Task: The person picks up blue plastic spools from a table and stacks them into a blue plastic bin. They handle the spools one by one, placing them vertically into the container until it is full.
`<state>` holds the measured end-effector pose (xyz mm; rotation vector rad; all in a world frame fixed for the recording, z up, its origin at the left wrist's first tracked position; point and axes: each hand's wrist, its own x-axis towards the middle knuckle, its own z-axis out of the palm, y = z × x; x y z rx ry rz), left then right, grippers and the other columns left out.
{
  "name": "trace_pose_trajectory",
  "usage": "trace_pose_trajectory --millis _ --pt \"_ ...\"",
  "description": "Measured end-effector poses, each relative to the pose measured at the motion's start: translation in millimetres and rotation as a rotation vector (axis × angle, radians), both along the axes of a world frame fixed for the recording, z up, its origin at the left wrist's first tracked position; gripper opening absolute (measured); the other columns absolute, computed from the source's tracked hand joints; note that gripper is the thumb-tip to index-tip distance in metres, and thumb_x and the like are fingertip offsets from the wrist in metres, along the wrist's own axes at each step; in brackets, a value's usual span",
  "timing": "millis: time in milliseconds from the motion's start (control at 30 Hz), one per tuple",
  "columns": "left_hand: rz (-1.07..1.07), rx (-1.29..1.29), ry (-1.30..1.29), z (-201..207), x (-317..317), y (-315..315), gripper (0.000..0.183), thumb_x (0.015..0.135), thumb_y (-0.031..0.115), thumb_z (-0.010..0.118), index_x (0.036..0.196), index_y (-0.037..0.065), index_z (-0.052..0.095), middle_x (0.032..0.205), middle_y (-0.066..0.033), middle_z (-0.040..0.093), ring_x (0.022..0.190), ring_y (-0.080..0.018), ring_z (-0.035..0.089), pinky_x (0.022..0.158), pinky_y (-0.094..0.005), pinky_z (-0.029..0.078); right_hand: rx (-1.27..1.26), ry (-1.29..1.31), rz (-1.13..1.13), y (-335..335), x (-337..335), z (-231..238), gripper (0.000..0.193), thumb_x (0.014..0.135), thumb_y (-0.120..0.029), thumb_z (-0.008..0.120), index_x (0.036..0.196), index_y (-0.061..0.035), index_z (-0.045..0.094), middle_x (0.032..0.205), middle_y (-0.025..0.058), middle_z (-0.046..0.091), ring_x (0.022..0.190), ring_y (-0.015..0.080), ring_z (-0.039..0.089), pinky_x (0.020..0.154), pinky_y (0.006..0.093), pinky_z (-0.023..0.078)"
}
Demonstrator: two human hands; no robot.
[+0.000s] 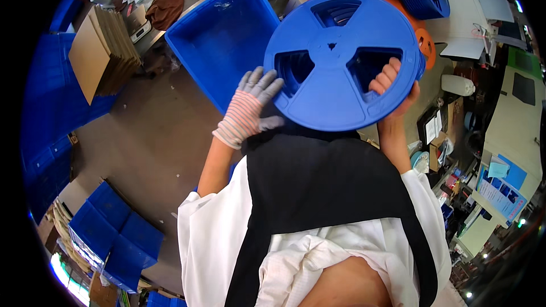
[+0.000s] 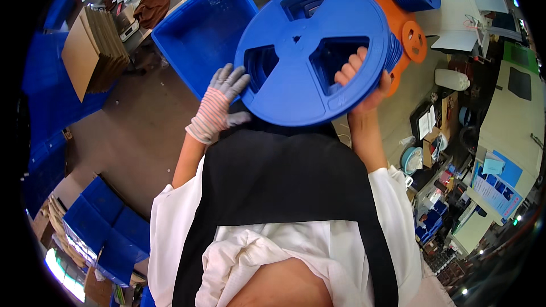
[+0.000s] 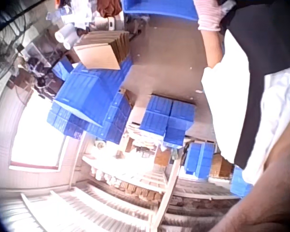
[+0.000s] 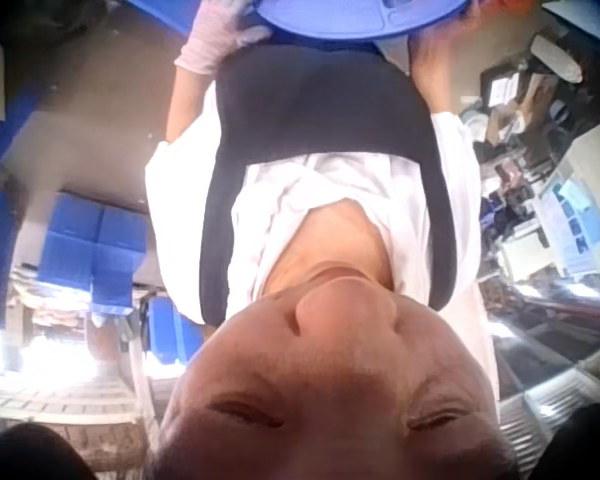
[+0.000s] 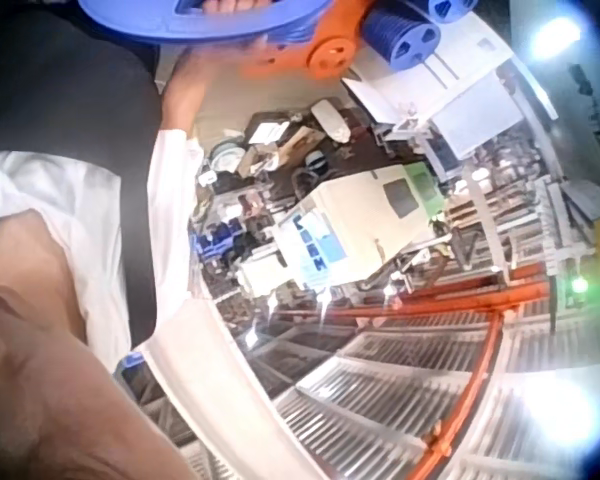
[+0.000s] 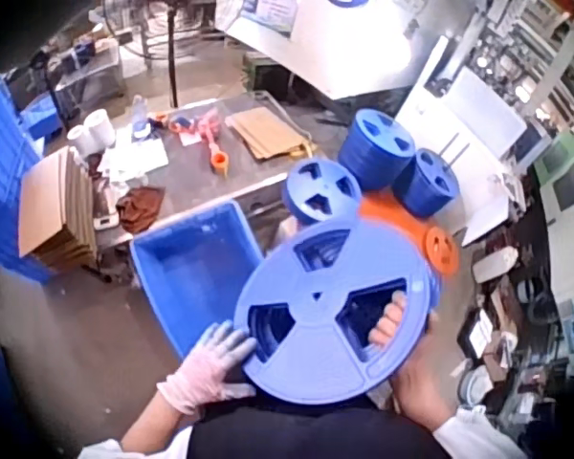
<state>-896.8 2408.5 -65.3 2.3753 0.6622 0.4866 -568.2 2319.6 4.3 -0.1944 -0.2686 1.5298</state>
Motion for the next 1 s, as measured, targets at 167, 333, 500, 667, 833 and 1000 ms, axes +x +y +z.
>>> trace_pose_trajectory --millis 167,333,500,667,833,1000 --pt "0.003 0.136 -0.008 14 25 9 0.045 0.078 0.016 0.062 0.122 0.008 0.061 0.124 -0.0142 0.060 0.121 -0.0354 0.053 0.108 -0.0507 0.037 -0.037 0.012 -0.034 10 4 -8 0.038 0.085 -0.031 0.072 0.097 -0.0131 0.041 0.075 -0.0037 0.034 0.066 0.0098 0.034 0.065 0.0283 0.030" --pt "-0.128 0.214 -0.051 32 20 12 0.026 0.076 0.011 0.057 0.101 0.009 0.065 0.102 -0.0102 0.063 0.106 -0.0285 0.060 0.104 -0.0477 0.044 0.089 0.048 0.099 4 9 -15 0.036 0.088 -0.031 0.070 0.099 -0.0105 0.042 0.075 -0.0022 0.040 0.064 0.0107 0.039 0.064 0.0296 0.034" --pt "-0.170 0.350 -0.030 44 7 -4 0.018 0.073 0.015 0.060 0.091 0.013 0.059 0.087 -0.0044 0.057 0.093 -0.0228 0.060 0.103 -0.0468 0.046 0.217 0.053 0.210 0 10 -26 0.033 0.089 -0.028 0.069 0.100 -0.0077 0.045 0.067 -0.0004 0.045 0.055 0.0107 0.046 0.059 0.0286 0.042" --pt "-0.134 0.516 0.007 54 0 -6 0.021 0.070 0.012 0.064 0.090 0.015 0.058 0.083 -0.0015 0.054 0.085 -0.0194 0.059 0.102 -0.0453 0.048 0.185 0.046 0.244 5 10 -24 0.032 0.089 -0.026 0.070 0.101 -0.0070 0.047 0.067 0.0003 0.048 0.055 0.0112 0.048 0.060 0.0297 0.043" --pt "-0.139 0.553 0.017 55 -5 -8 0.023 0.070 0.011 0.065 0.091 0.015 0.058 0.082 -0.0010 0.054 0.086 -0.0188 0.059 0.102 -0.0450 0.048 0.119 0.030 0.227 3 7 -21 0.033 0.088 -0.026 0.070 0.101 -0.0060 0.048 0.067 0.0009 0.048 0.054 0.0120 0.048 0.060 0.0305 0.042" --pt "-0.169 0.348 -0.022 49 -3 -4 0.024 0.071 0.011 0.066 0.093 0.014 0.060 0.085 -0.0037 0.055 0.090 -0.0225 0.059 0.105 -0.0472 0.045 0.187 0.029 0.278 5 7 -23 0.034 0.087 -0.027 0.072 0.099 -0.0052 0.049 0.065 0.0019 0.052 0.052 0.0136 0.051 0.058 0.0318 0.044"
